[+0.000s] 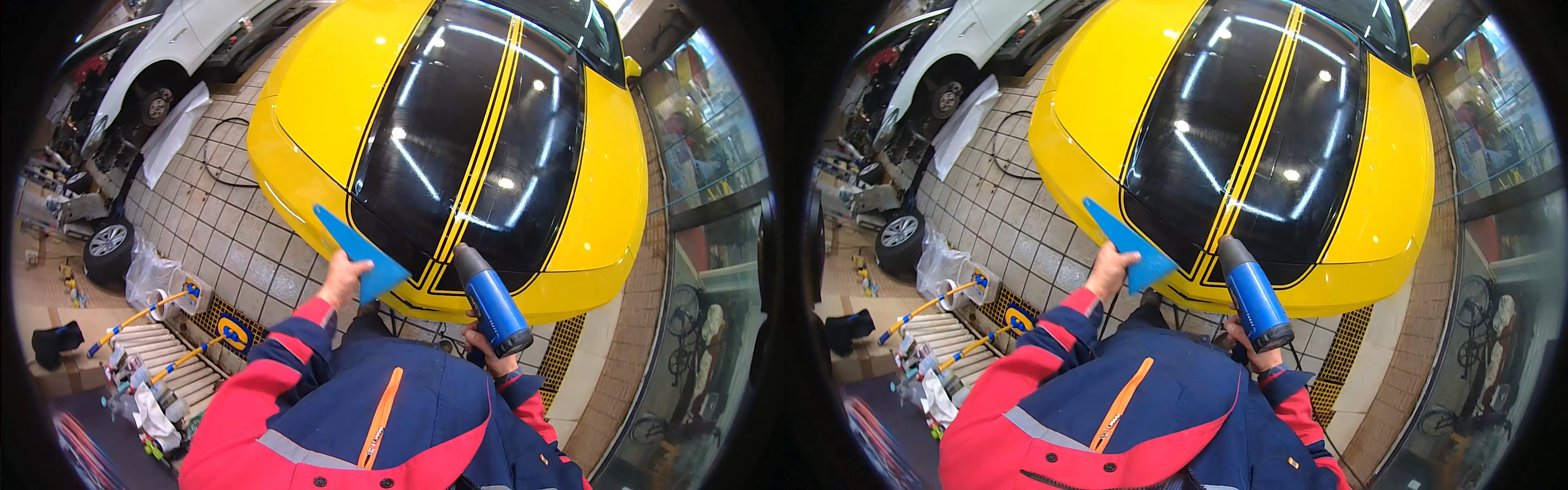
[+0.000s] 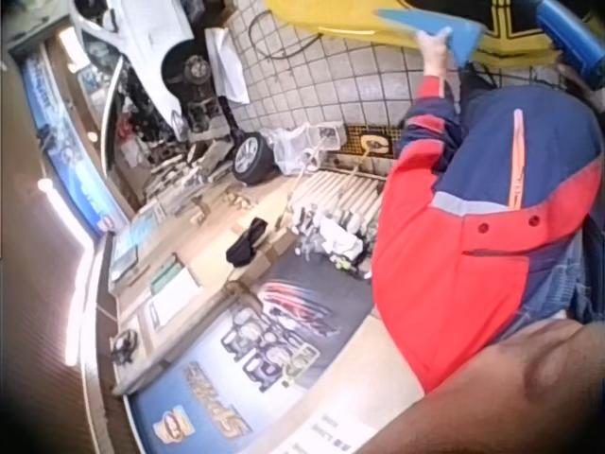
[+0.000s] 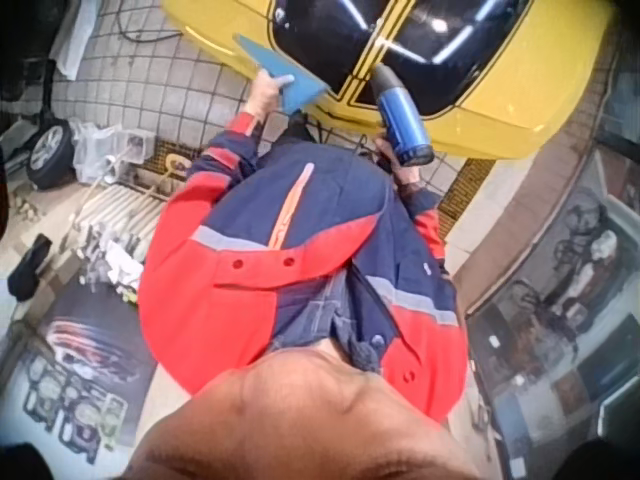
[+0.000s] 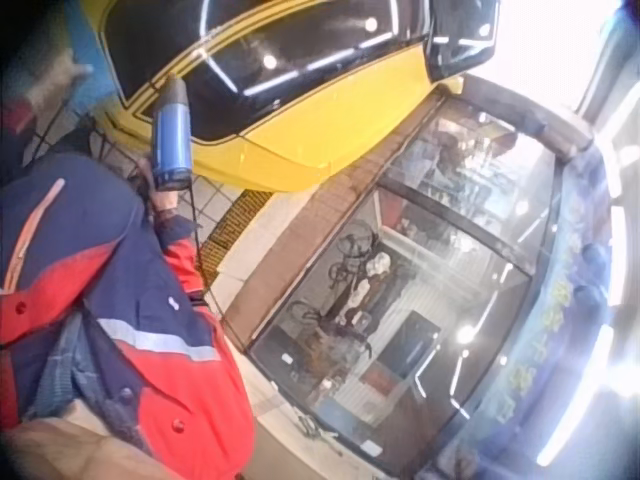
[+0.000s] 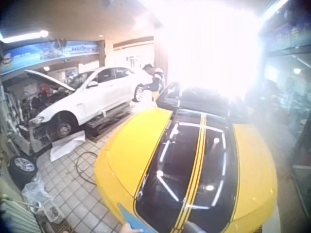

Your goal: The person applies a black vinyl stripe to the hood of a yellow car. They use a blue heat gun to warm the vinyl and a blue squeegee to smooth and adhere it along the hood contours.

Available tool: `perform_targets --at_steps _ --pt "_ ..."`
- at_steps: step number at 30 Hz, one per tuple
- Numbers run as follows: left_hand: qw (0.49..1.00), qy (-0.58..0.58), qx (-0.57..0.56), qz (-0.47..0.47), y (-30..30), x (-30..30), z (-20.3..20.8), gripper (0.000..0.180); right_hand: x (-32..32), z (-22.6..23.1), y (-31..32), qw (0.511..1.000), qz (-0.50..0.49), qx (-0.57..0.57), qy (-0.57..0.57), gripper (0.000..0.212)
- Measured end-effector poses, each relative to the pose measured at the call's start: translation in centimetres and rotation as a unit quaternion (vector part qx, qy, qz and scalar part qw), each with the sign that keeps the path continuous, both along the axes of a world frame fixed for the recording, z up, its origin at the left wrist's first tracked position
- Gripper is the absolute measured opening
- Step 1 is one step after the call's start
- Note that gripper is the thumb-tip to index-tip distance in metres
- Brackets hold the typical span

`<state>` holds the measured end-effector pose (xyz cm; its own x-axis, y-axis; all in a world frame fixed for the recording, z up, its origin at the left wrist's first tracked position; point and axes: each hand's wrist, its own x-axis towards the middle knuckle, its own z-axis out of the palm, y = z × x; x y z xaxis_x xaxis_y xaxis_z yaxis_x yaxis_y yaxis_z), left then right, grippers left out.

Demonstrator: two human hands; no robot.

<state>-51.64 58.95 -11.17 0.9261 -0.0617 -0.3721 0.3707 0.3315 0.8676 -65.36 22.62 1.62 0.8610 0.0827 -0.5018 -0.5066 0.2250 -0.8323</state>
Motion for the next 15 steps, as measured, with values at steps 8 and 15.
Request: perform_targets --at_steps 8,15 --pt "0.927 -0.112 0.302 -0.191 4.1 22.5 6.2 0.036 0.4 2.0 7.8 0.999 -0.051 -0.004 0.004 0.054" --pt "0.924 -0.101 0.259 -0.262 1.3 27.7 5.6 0.030 0.0 2.5 9.9 0.991 -0.122 -0.041 0.025 0.056"
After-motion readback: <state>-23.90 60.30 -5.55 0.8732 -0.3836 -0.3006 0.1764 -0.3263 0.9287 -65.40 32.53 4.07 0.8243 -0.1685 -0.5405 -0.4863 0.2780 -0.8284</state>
